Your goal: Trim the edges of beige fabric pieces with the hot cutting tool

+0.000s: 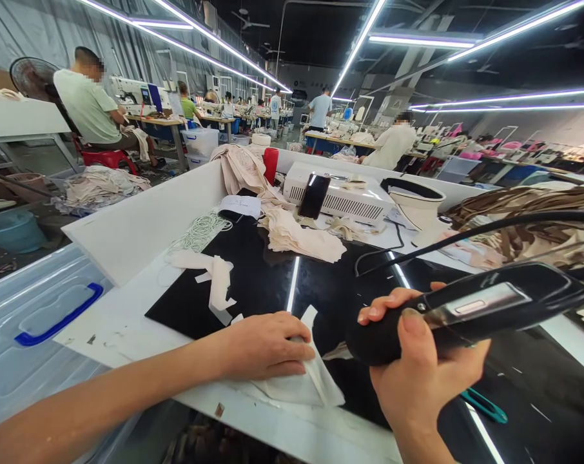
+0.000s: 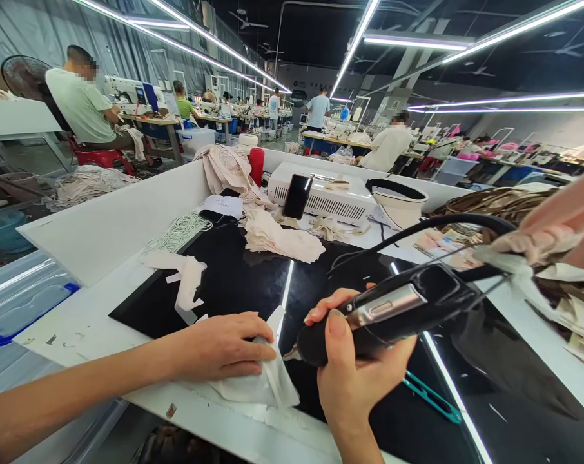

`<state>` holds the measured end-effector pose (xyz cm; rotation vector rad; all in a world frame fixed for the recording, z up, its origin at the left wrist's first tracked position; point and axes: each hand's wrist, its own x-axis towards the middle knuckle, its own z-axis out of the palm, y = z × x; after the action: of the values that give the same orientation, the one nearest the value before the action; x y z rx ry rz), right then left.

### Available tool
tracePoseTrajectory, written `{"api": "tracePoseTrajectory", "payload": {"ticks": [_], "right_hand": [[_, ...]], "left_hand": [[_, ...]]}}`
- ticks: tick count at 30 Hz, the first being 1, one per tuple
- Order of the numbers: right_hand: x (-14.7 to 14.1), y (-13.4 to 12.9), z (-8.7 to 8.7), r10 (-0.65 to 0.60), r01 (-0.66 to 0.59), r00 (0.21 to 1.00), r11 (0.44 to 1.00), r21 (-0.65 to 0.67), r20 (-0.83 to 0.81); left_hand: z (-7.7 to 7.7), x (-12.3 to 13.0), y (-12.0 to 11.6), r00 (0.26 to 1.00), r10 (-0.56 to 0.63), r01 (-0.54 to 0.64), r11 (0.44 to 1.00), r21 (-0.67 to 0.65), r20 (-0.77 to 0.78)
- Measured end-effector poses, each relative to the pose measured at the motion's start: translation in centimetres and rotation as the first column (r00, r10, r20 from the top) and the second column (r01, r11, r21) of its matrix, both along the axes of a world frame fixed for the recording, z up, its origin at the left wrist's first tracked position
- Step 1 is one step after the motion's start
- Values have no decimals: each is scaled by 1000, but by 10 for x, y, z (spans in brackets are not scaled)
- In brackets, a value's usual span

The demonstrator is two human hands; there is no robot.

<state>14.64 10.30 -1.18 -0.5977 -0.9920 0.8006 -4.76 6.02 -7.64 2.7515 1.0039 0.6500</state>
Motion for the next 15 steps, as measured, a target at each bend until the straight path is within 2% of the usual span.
{"api": "tracePoseTrajectory", "payload": {"ticks": [15], "right_hand": [[-10, 7, -2, 18, -19, 1000, 999, 35, 23]], "left_hand": [[0, 0, 0, 1000, 8, -8, 1000, -7, 17]]}}
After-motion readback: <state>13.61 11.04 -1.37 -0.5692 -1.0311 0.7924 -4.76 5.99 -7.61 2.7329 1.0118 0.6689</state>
